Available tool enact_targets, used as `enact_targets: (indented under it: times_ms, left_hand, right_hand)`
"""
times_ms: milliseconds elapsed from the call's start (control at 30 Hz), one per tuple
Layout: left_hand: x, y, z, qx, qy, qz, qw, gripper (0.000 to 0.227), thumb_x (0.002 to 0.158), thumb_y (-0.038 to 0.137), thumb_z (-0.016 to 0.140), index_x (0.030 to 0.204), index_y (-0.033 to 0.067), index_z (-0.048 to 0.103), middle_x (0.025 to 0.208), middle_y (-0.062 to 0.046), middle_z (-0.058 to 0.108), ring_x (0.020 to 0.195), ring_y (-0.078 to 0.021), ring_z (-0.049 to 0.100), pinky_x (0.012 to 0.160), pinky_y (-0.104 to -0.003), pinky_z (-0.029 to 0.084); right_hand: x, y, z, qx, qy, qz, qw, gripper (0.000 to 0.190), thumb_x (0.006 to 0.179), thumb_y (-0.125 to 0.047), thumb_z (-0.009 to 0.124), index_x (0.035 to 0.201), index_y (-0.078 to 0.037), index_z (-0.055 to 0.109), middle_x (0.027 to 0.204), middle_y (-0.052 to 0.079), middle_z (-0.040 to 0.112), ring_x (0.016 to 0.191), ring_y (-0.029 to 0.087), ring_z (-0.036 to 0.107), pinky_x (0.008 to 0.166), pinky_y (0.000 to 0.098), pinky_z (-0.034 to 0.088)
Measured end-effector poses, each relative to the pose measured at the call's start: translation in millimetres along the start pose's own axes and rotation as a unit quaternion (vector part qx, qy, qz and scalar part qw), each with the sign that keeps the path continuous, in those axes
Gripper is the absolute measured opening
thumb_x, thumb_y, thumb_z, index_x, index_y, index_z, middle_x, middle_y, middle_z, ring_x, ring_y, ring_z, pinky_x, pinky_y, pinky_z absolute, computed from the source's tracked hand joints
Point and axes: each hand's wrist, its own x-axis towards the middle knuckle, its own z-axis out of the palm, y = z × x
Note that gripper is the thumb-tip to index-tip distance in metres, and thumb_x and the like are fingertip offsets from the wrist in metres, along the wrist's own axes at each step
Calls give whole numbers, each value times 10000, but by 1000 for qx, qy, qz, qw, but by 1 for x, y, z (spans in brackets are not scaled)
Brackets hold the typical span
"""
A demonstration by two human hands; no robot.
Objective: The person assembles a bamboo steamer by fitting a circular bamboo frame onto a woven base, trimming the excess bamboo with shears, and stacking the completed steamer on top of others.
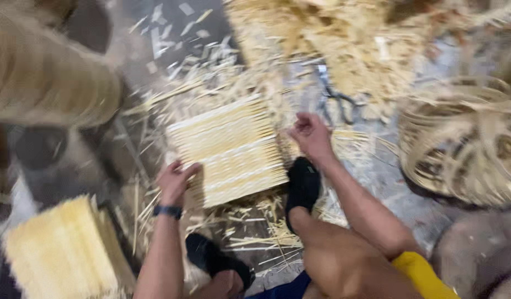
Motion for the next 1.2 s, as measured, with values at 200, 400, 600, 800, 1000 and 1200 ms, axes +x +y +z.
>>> enact_targets:
  times_ms: [200,400,600,800,1000,1200]
  left_hand:
    - [12,4,-33,-199,100,57,973,688,821,164,859,1387,35,491,1113,-76,663,930,-152,667,728,-297,605]
    - [6,14,-58,-235,148,132,951,553,932,120,822,1383,-12,529,1214,-104,630,1005,-162,662,766,-278,603]
    - [-11,33,-62,-249,133,116,952,523,907,121,801,1350,9,547,1238,-109,617,997,-168,677,737,-259,614]
    - [-42,72,-52,-224,91,167,956,475,933,130,794,1334,1,575,1229,-121,625,1041,-174,661,814,-282,628]
    - [-105,150,-31,-142,49,199,968,386,960,245,696,1287,45,651,1255,-167,688,1055,-224,709,870,-328,641]
    - [-126,228,16,-428,-288,111,849,480,990,384,562,1282,6,611,1026,-110,725,919,-196,708,759,-318,628]
  right_hand:
    - [11,-43,-209,-515,127,-9,847,370,791,-251,898,1079,-88,733,1212,217,625,1171,380,535,1040,522,394]
    - [-69,-73,-334,-512,198,161,820,569,829,-420,902,1194,-19,729,1102,254,687,1036,396,649,930,521,498]
    - [-122,-50,-337,-459,148,146,864,383,904,-402,847,1098,-78,785,906,144,757,791,291,732,774,428,567]
    - [-148,-46,-333,-590,220,-27,777,95,1058,-195,767,996,-133,805,897,73,760,740,220,713,733,374,562]
    - [-104,-138,-273,-507,209,-262,794,179,1065,-48,673,956,-139,783,838,75,734,718,200,688,684,334,557]
    - [-69,-199,-112,-379,-103,-527,754,226,843,-82,707,1065,-38,716,919,67,705,890,241,681,773,397,562]
